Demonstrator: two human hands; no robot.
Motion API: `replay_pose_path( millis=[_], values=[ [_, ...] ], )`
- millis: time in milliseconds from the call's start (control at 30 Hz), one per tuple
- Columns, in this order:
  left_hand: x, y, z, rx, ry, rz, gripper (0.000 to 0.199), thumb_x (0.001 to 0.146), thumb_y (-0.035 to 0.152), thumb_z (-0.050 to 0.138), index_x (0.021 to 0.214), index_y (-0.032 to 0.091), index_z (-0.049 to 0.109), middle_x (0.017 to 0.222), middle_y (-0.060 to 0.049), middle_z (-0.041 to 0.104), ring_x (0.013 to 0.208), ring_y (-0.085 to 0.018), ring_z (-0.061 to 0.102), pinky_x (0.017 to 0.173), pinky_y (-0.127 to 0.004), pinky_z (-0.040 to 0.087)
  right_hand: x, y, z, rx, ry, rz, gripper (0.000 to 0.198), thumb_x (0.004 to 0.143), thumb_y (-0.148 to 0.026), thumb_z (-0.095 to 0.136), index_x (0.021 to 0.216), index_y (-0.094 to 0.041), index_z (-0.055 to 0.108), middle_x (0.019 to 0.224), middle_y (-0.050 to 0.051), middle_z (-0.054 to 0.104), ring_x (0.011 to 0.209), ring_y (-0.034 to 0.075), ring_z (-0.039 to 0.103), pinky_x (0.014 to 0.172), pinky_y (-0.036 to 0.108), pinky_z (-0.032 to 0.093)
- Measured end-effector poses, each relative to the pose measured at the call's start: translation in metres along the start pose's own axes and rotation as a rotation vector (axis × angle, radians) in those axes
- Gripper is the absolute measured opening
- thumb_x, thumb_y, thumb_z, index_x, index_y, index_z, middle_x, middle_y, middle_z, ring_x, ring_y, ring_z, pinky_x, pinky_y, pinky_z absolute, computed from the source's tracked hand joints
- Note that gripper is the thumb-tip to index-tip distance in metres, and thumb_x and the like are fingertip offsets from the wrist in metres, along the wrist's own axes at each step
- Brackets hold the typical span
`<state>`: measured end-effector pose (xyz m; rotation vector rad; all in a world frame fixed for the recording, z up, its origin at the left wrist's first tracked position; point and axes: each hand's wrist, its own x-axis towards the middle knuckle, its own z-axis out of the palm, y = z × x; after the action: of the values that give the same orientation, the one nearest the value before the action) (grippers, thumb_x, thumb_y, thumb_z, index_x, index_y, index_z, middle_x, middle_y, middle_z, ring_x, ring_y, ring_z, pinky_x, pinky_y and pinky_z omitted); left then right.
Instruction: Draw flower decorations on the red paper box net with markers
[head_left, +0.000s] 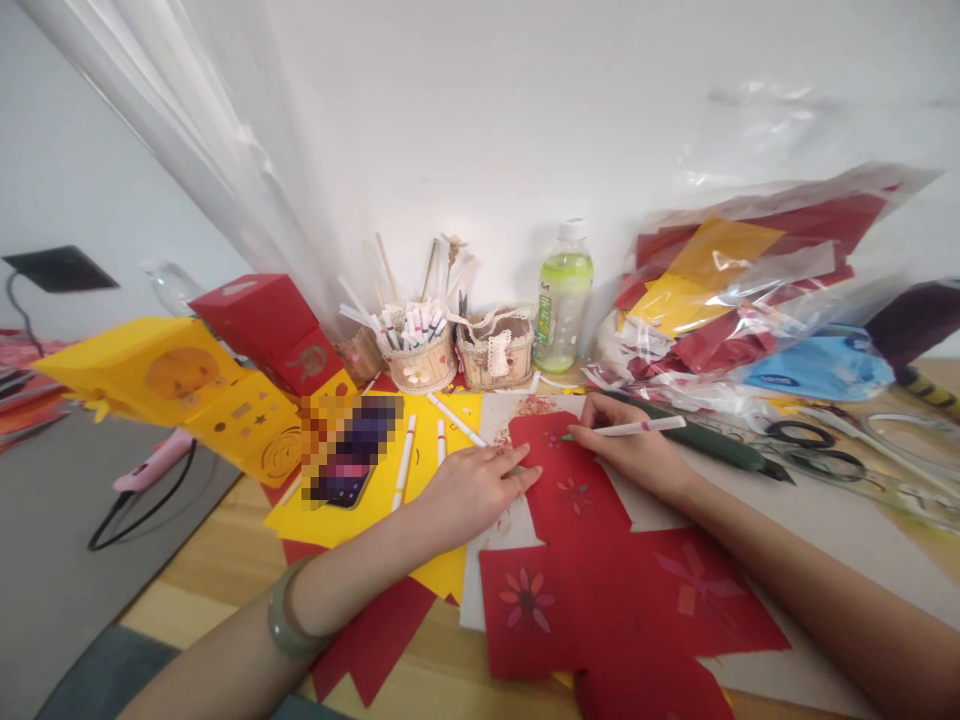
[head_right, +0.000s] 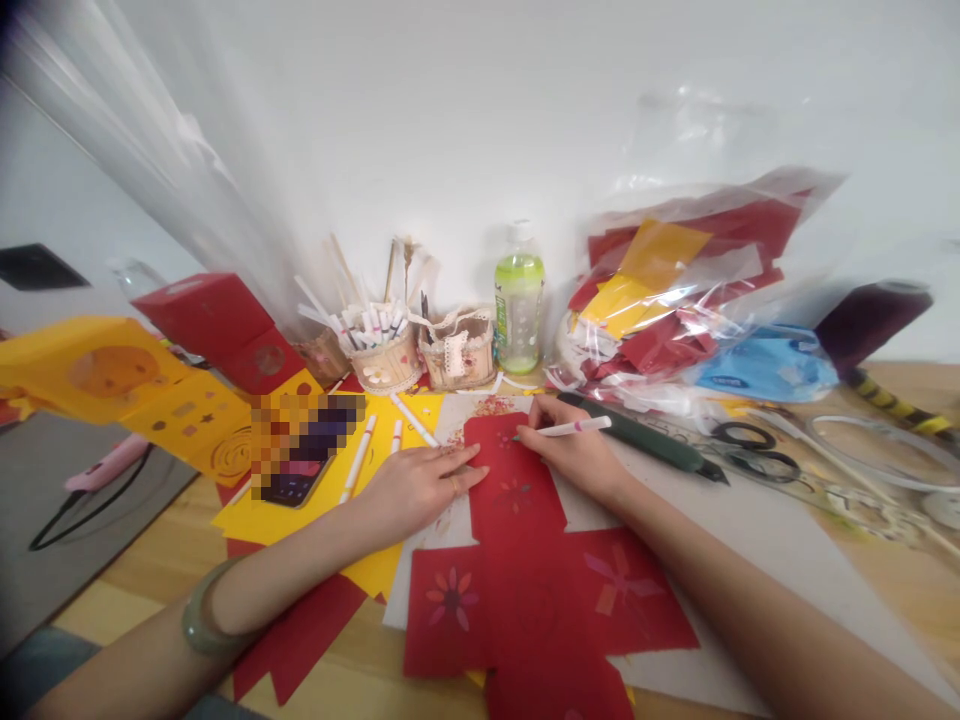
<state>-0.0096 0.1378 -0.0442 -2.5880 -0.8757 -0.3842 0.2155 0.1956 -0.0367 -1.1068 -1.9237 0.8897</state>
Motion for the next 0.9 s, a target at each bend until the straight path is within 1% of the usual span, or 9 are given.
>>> replay_pose_path(
  millis=[167,433,900],
  values=[
    [-0.0005,0.0000,-0.0001,-0.001,0.012,0.003,0.032,0.077,0.016,0.066,0.108,0.017,0.062,0.114,-0.010,0.063,0.089,-0.021,0.065,0.077,-0.033,0.054,-0.0001,-0.0012,0.0003,-0.001,0.005,-0.001,0.021,0.076,-0.024,0.055,0.061,-0.021,0.040,0.056,-0.005,0.041,0.052,0.010,0.035,0.048,0.024,0.027],
    [-0.0007,-0.0004,0.0007,-0.003,0.013,0.000,0.030,0.079,0.015,0.063,0.108,0.017,0.061,0.114,-0.010,0.063,0.090,-0.021,0.065,0.077,-0.033,0.054,-0.0006,-0.0002,-0.0001,-0.005,0.026,-0.012,0.020,0.075,-0.023,0.054,0.061,-0.021,0.040,0.056,-0.005,0.041,0.052,0.011,0.036,0.048,0.024,0.028],
    [-0.0015,0.0002,0.0023,0.007,-0.006,-0.007,0.030,0.080,0.016,0.062,0.110,0.018,0.061,0.116,-0.009,0.062,0.090,-0.021,0.065,0.077,-0.034,0.054,-0.0002,0.0016,-0.0002,-0.006,0.024,-0.012,0.021,0.075,-0.022,0.054,0.060,-0.021,0.039,0.056,-0.005,0.041,0.051,0.011,0.036,0.048,0.024,0.028]
  ],
)
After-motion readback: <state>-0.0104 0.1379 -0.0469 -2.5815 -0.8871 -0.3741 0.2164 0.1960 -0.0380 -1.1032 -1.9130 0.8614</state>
